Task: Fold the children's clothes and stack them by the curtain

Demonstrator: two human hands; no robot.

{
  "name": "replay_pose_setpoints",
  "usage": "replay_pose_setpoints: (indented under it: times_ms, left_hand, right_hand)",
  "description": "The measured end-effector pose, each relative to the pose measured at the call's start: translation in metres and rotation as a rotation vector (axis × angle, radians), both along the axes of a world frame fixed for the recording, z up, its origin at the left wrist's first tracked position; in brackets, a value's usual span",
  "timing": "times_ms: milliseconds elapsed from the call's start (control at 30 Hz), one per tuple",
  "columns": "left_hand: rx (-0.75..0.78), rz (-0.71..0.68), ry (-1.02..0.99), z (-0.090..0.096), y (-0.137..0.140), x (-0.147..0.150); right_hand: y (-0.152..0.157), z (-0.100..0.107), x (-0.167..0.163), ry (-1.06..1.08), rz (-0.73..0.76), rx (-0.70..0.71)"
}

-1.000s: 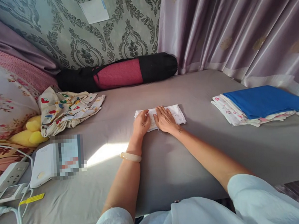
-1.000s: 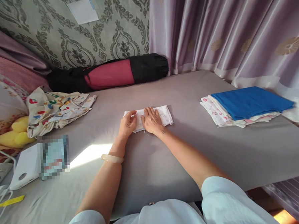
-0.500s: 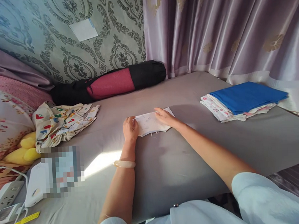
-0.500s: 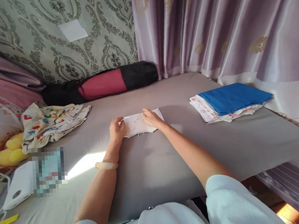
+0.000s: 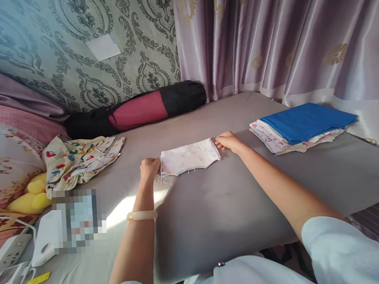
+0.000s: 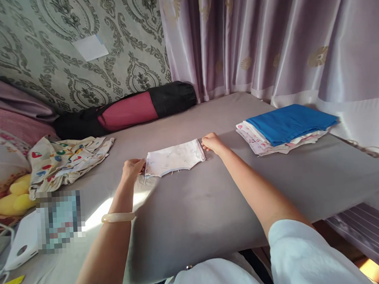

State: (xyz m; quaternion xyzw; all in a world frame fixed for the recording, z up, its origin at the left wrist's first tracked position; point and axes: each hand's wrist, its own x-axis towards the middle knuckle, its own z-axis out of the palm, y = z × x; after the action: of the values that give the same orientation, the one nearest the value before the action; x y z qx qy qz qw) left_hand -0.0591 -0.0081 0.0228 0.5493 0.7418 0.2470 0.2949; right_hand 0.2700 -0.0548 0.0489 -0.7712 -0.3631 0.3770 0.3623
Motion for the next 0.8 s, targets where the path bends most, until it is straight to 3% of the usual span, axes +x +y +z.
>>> replay_pose_setpoints:
  times_ms: [200, 800]
  left_hand:
    - [-0.034, 0.009, -0.117, -0.005, 0.009, -0.004]
    - [-0.151, -0.012, -0.31, 0.021, -0.003, 0.013]
  right_hand:
    - [0.007, -0.002, -0.003, -0.021, 0.027, -0.035]
    - [-0.003, 0.008, -0.007, -0.038, 0.177, -0.181]
